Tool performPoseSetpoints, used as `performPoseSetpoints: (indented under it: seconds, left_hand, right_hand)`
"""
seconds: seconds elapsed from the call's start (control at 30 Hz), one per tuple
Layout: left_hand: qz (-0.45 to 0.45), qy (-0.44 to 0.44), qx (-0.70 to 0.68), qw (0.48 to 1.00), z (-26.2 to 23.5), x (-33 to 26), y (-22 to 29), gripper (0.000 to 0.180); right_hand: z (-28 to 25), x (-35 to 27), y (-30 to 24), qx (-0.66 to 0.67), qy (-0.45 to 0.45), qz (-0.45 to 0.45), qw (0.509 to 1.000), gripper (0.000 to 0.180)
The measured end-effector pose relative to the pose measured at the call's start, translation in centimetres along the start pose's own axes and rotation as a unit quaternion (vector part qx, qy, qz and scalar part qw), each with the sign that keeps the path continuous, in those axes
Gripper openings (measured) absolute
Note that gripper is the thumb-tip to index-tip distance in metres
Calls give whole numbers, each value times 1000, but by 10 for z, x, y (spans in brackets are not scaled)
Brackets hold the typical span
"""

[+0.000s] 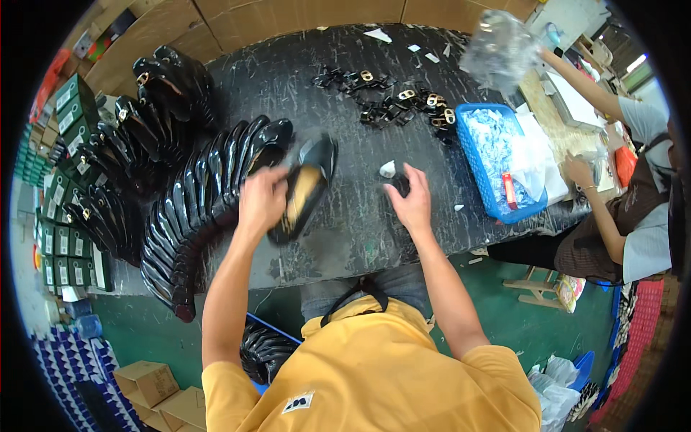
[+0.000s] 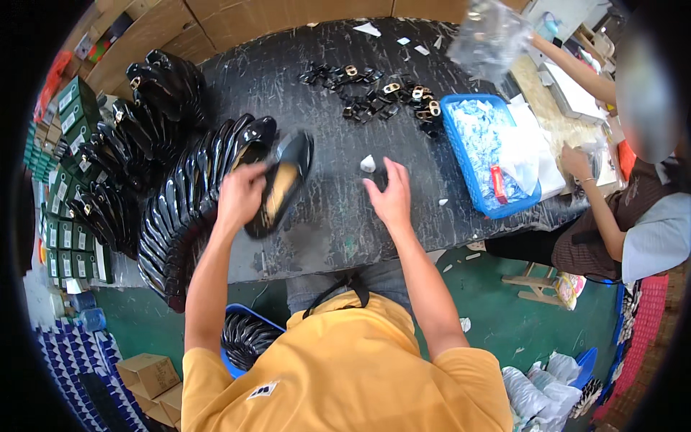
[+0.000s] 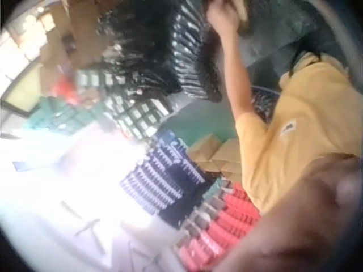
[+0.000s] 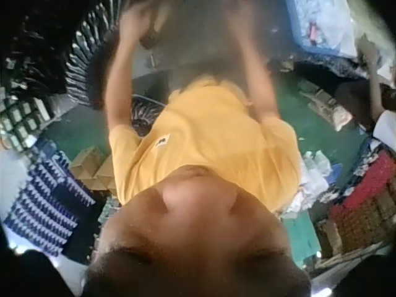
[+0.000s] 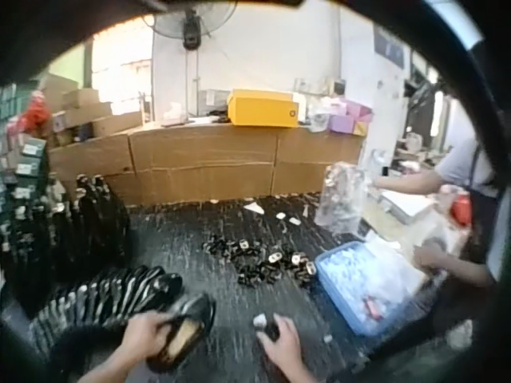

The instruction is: Apply glue and attach decorative buckles to the front of black shoes.

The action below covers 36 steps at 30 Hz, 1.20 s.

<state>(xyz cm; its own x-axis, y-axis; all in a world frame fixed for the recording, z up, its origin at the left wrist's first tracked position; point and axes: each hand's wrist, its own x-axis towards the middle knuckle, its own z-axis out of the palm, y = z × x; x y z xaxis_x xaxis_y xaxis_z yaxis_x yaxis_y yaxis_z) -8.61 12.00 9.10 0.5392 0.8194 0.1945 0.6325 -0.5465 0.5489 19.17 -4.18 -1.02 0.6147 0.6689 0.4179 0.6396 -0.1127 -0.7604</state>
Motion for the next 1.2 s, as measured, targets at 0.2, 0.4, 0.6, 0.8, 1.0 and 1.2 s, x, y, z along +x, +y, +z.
performPoseSetpoints:
  seconds: [0.2, 0.4, 0.6, 0.8, 1.0, 1.2]
  left_hand:
    - [-57, -132, 38, 989, 20, -82, 5, 36]
    - [-306, 31, -542, 782, 53, -114, 51, 51]
    - [-438, 68, -740, 506, 119, -74, 39, 53]
    - [-429, 64, -759, 485, 119, -69, 42, 42]
    - [-406, 73, -768, 489, 119, -79, 39, 35]
    - [-406, 89, -768, 487, 118, -78, 45, 29]
  right_hand:
    - [26, 15, 17, -41, -7, -43, 998, 26]
    - [16, -8, 11, 36, -48, 19, 998, 23]
    - [-2, -46, -21, 274, -115, 145, 944, 14]
    - [-2, -61, -58, 132, -205, 43, 969, 16]
    - [10, -63, -75, 31, -182, -95, 978, 17]
    - [11, -63, -82, 5, -194, -119, 974, 14]
